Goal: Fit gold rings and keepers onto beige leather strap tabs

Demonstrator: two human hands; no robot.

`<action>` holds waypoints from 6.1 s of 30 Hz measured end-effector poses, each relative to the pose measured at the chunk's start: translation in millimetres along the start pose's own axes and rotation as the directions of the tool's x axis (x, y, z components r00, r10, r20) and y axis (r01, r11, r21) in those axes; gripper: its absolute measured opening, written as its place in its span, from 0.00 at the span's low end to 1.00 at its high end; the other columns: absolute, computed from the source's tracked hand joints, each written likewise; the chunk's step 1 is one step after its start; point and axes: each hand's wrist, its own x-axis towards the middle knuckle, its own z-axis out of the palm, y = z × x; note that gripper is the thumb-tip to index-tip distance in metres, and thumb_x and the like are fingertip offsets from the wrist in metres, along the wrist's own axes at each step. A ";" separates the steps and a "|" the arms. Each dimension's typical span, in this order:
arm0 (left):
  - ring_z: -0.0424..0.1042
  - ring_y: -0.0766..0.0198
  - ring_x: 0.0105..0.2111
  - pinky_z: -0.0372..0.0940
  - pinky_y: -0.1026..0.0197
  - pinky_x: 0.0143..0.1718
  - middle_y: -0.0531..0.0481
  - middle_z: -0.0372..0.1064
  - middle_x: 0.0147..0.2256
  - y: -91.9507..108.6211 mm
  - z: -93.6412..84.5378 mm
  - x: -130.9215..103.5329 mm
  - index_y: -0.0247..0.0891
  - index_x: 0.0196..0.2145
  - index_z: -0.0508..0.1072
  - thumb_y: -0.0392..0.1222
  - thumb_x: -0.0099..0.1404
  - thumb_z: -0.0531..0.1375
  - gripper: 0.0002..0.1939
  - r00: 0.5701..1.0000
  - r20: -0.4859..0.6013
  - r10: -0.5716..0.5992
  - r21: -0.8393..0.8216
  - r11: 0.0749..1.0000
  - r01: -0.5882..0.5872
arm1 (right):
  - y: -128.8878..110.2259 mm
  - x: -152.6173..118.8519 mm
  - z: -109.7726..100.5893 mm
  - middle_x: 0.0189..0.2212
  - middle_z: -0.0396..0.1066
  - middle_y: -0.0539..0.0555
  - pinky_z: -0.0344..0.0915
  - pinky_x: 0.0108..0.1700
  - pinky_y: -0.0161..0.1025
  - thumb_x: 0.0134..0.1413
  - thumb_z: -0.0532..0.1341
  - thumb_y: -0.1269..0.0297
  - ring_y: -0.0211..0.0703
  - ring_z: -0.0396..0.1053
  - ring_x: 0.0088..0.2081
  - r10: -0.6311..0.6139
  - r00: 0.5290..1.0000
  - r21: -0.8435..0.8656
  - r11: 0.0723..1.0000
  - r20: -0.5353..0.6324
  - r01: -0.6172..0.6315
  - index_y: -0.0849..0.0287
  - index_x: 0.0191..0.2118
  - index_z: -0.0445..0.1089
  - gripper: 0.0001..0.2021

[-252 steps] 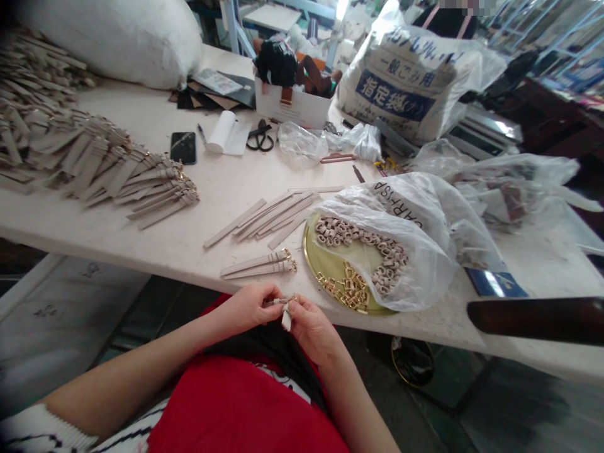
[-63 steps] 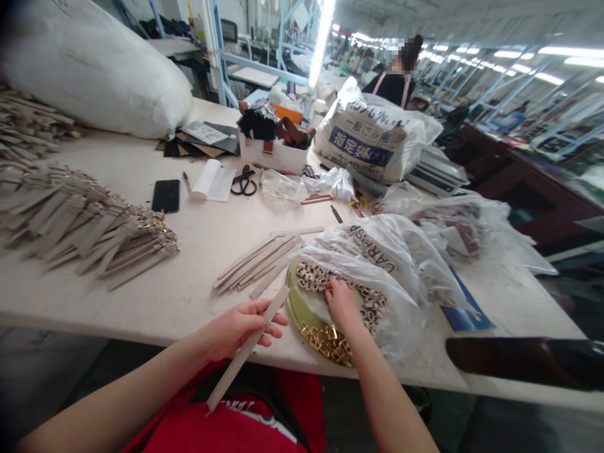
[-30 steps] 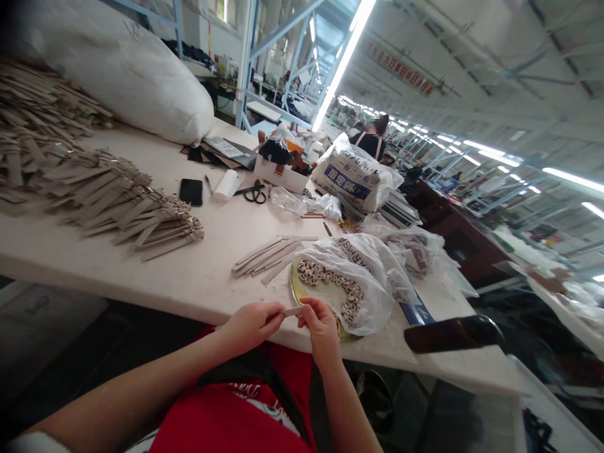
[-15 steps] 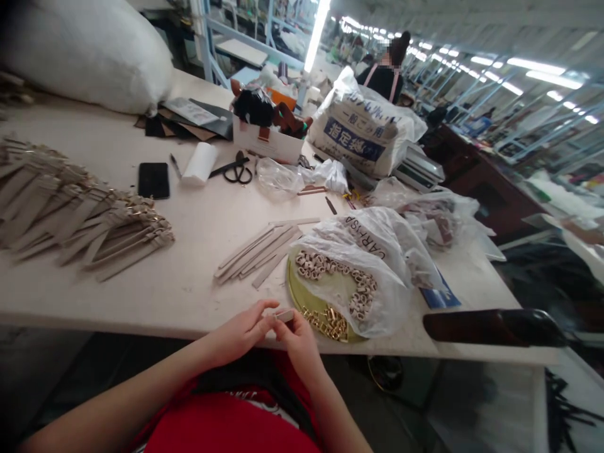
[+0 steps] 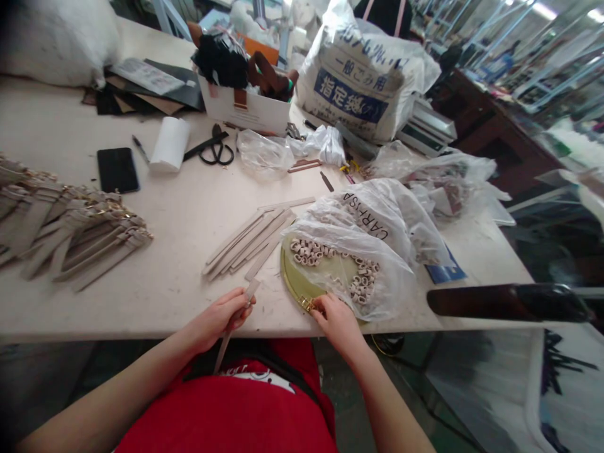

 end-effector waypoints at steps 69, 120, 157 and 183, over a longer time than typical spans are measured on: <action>0.53 0.72 0.17 0.48 0.69 0.19 0.60 0.52 0.16 -4.3 21.2 4.9 0.35 0.32 0.66 0.50 0.62 0.45 0.17 0.966 -0.004 0.258 0.506 0.834 -0.221 | -71.9 23.6 25.4 0.24 0.69 0.45 0.67 0.30 0.27 0.31 0.71 0.68 0.28 0.66 0.24 0.240 0.947 0.947 -0.288 0.214 -0.141 0.57 0.32 0.72 0.15; 0.58 0.68 0.23 0.48 0.65 0.25 0.55 0.58 0.20 2.0 47.3 -20.1 0.37 0.22 0.59 0.43 0.63 0.45 0.14 0.953 -0.002 0.303 0.716 0.666 -0.210 | -82.1 -8.6 29.8 0.22 0.59 0.47 0.53 0.29 0.33 0.50 0.57 0.66 0.36 0.57 0.25 -0.080 0.960 0.544 0.810 -0.267 0.219 0.58 0.26 0.61 0.05; 0.56 0.74 0.14 0.52 0.70 0.17 0.57 0.62 0.19 -4.2 23.9 8.5 0.33 0.41 0.64 0.42 0.60 0.47 0.14 0.951 -0.074 0.301 0.383 0.889 -0.252 | -50.0 94.6 4.0 0.33 0.69 0.61 0.57 0.32 0.35 0.55 0.52 0.72 0.45 0.68 0.33 -0.171 0.981 -0.548 0.831 -0.094 0.092 0.62 0.33 0.68 0.08; 0.55 0.73 0.16 0.53 0.69 0.21 0.60 0.59 0.17 -2.0 26.8 -1.8 0.32 0.46 0.59 0.35 0.59 0.46 0.17 0.925 -0.102 0.365 0.342 0.886 -0.312 | -93.2 37.5 32.8 0.17 0.57 0.44 0.53 0.24 0.32 0.46 0.59 0.58 0.33 0.55 0.21 -0.136 0.990 0.762 0.644 0.023 0.071 0.59 0.24 0.61 0.10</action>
